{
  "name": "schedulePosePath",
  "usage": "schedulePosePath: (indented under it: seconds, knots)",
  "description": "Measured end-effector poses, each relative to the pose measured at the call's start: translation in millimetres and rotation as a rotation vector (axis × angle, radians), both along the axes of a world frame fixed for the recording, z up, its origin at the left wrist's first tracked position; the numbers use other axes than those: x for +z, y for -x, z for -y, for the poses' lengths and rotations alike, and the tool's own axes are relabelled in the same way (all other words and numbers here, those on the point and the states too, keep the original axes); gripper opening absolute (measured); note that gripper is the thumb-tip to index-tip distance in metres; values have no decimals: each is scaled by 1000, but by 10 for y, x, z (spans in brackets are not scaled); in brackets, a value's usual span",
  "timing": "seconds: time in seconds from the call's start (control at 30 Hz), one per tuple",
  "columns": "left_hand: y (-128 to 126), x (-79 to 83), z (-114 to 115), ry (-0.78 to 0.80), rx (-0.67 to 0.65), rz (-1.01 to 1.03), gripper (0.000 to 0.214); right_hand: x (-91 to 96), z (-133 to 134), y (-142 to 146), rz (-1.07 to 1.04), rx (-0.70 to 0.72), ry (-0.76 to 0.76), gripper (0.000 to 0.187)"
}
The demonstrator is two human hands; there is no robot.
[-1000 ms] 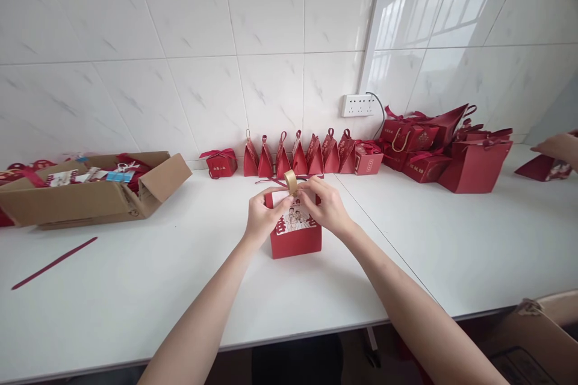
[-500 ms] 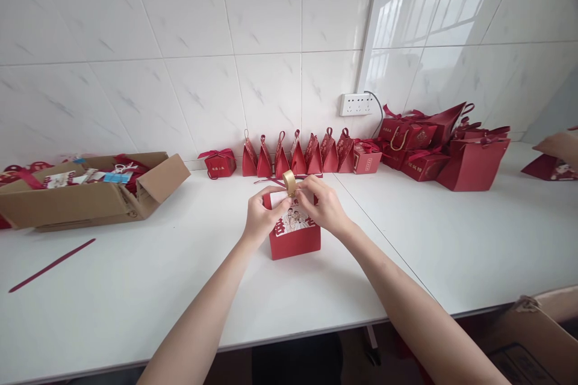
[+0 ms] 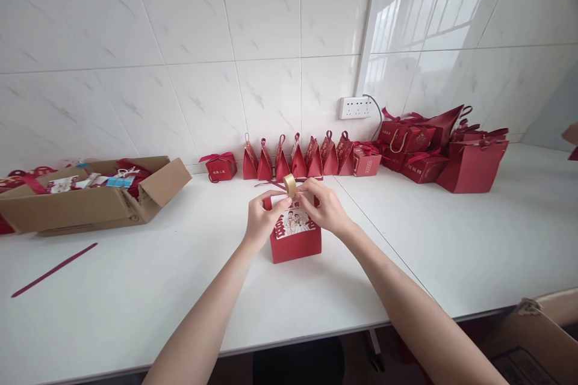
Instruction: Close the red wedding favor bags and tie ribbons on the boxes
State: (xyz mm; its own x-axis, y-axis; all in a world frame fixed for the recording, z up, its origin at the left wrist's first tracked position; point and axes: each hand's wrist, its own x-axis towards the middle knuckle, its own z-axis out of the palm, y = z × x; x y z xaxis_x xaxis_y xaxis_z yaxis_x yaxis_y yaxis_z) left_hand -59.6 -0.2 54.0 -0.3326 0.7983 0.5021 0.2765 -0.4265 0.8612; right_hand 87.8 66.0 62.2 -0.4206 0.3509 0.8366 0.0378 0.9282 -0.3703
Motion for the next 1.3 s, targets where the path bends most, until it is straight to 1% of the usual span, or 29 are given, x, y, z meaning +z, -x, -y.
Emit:
schedulePosePath:
  seconds: [0.1, 0.33, 0.53, 0.67, 0.77, 0.97, 1.1, 1.2, 1.3]
  knots:
    - [-1, 13, 6, -2, -1, -3, 17, -11, 12, 13, -15, -27, 5, 11]
    - [1, -4, -13, -8, -10, -9, 13, 10, -9, -19, 10, 33, 15, 8]
    - [4, 26, 1, -16, -8, -36, 13, 12, 12, -11, -1, 9, 45, 9]
    - [-1, 35, 2, -14, 0, -44, 12, 12, -1, -16, 12, 33, 46, 8]
    - [-13, 30, 10, -8, 18, -37, 13, 15, -7, -20, 10, 45, 36, 6]
    - [-21, 20, 25, 2, 25, -32, 19, 11, 22, -10, -4, 6, 41, 8]
    - [-21, 21, 14, -2, 41, -50, 18, 4, 10, -14, -1, 20, 42, 6]
    - [-23, 26, 8, -4, 47, -58, 18, -1, -3, -20, -1, 36, 59, 6]
    - [-23, 31, 10, -3, 45, -60, 18, 5, 5, -19, 6, 21, 90, 6]
